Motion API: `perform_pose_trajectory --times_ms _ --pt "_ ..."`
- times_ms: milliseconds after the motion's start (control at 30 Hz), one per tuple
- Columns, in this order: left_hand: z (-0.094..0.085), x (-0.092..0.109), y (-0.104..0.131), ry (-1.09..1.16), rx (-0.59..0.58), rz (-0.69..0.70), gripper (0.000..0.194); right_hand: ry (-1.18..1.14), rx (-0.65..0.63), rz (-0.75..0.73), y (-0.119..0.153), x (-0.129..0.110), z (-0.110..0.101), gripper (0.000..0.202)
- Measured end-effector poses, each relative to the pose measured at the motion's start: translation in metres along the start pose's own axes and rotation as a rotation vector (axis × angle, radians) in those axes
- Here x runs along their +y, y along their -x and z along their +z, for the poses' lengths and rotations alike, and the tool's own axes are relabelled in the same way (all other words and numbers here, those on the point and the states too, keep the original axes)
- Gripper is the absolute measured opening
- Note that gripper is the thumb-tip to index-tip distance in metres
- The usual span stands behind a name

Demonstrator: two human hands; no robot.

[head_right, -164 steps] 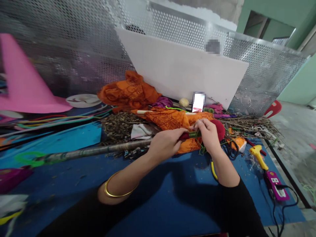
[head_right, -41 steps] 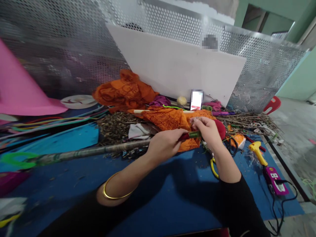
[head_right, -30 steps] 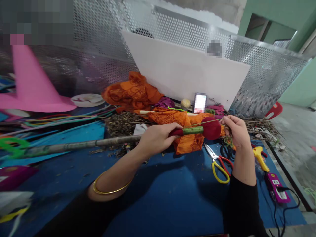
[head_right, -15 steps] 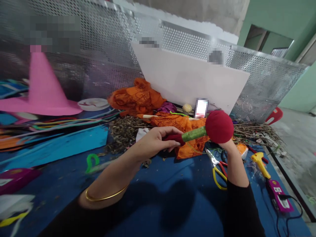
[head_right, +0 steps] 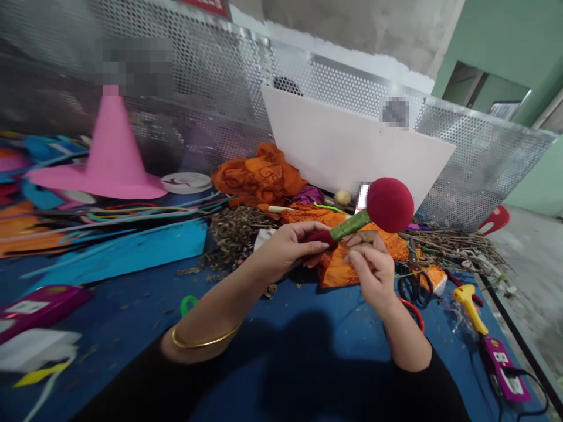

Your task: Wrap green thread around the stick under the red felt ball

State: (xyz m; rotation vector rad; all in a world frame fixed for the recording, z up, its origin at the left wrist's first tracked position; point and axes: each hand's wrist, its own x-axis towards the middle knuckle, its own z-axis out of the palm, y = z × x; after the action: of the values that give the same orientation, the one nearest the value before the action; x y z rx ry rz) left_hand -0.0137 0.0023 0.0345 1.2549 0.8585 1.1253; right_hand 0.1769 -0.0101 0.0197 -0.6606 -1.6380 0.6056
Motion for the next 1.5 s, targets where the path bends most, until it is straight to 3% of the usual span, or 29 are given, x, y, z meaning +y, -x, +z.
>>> perform_pose_trajectory --times_ms 100,233,400,633,800,867,967,1067,1200,1500 --pt "0.003 -0.005 -0.003 0.018 -0.021 -0.009 0.035 -0.273 0.039 -0.009 0.004 0.001 0.007 0.029" --pt "0.008 -0.013 -0.007 -0.008 -0.041 -0.012 0.036 -0.502 0.033 0.174 0.002 -0.001 0.016 0.035" --pt "0.014 -0.022 -0.012 -0.058 0.035 0.018 0.037 -0.472 0.18 0.372 0.002 -0.009 0.017 0.036" --pt "0.019 -0.024 -0.012 -0.243 0.111 0.136 0.024 -0.378 0.221 0.359 0.012 -0.018 0.02 0.031" --pt "0.016 -0.032 -0.018 -0.3 0.112 0.129 0.022 -0.294 0.238 0.35 0.018 -0.015 0.028 0.034" --pt "0.013 -0.035 -0.02 -0.326 0.094 0.096 0.021 -0.276 0.187 0.362 0.018 -0.012 0.028 0.034" --pt "0.009 -0.038 -0.023 -0.36 0.033 0.065 0.022 -0.187 -0.011 0.337 0.015 -0.012 0.022 0.033" --pt "0.007 -0.041 -0.024 -0.411 0.009 0.091 0.025 -0.013 -0.174 0.152 0.006 -0.015 0.009 0.032" --pt "0.009 -0.044 -0.024 -0.51 0.018 0.086 0.026 0.117 -0.18 -0.015 -0.006 -0.016 -0.008 0.027" --pt "0.013 -0.043 -0.02 -0.524 -0.029 0.078 0.02 0.038 -0.311 -0.018 -0.013 -0.007 -0.015 0.027"
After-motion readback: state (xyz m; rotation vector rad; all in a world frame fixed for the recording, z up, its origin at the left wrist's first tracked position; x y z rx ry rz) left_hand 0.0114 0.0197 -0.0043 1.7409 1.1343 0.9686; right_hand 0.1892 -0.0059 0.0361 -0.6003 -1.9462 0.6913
